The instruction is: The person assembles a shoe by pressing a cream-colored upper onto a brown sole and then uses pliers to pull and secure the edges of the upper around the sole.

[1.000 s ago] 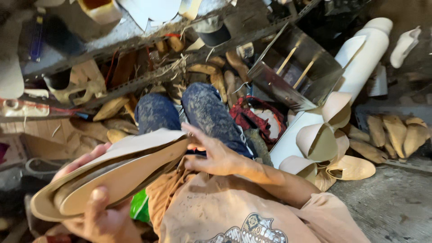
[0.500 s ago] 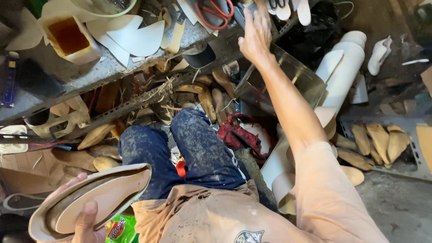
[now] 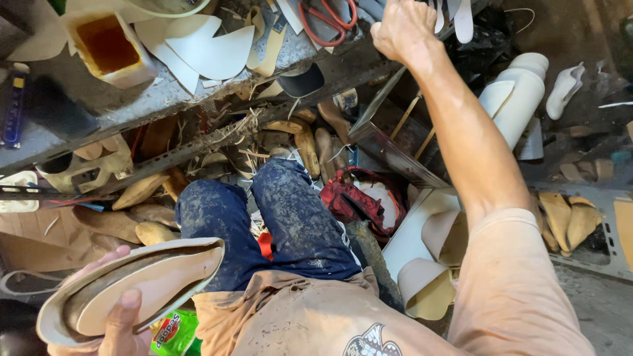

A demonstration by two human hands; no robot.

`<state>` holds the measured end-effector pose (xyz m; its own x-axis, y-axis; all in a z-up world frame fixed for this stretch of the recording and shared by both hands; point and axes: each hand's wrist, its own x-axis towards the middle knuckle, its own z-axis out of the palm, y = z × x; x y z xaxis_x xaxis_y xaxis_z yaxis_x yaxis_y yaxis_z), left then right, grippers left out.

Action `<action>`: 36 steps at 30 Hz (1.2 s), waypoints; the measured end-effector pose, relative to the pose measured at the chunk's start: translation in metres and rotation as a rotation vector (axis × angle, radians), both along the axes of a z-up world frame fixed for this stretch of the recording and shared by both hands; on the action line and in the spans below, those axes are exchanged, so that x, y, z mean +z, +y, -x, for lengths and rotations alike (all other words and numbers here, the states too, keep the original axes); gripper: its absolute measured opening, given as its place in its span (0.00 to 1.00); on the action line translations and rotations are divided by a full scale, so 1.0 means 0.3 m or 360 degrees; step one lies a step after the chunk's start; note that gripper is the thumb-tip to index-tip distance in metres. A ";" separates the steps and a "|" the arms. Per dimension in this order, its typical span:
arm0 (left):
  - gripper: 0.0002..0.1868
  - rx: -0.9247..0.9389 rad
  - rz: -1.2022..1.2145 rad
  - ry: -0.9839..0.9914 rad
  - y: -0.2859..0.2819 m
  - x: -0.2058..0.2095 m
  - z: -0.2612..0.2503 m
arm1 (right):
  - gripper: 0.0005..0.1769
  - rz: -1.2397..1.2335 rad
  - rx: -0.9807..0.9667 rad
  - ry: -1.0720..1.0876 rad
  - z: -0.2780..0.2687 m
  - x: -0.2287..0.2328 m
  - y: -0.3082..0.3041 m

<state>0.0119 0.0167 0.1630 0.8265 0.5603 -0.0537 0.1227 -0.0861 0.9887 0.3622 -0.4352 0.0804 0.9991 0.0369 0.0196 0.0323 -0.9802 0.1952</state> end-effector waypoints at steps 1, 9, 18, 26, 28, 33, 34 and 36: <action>0.30 0.0007 0.0002 -0.0003 -0.002 0.000 -0.001 | 0.23 0.0002 0.0007 -0.0003 -0.010 0.020 0.001; 0.28 0.0187 0.0121 -0.0140 -0.020 -0.015 0.013 | 0.14 -0.0982 -0.0602 0.0825 0.045 0.177 -0.088; 0.24 -0.0245 -0.0003 -0.0050 0.068 0.102 -0.033 | 0.30 -0.3534 -0.0526 0.0564 0.784 0.119 0.037; 0.18 -0.0476 0.0027 -0.0320 0.143 0.036 -0.092 | 0.27 -0.3294 -0.0672 0.0931 1.002 0.172 0.350; 0.17 -0.0508 0.0175 -0.0453 0.134 0.028 -0.097 | 0.29 -0.3085 -0.0353 0.0795 1.048 0.187 0.412; 0.21 -0.0785 -0.0207 -0.0538 0.069 0.033 -0.053 | 0.21 -0.2494 -0.0153 0.1382 1.138 0.254 0.515; 0.21 -0.0760 -0.0222 -0.0539 0.058 0.044 -0.035 | 0.21 -0.2490 -0.0125 0.1401 1.144 0.276 0.525; 0.18 -0.0977 -0.0055 -0.0566 0.017 0.059 -0.013 | 0.26 -0.2173 0.0124 0.1553 1.164 0.323 0.528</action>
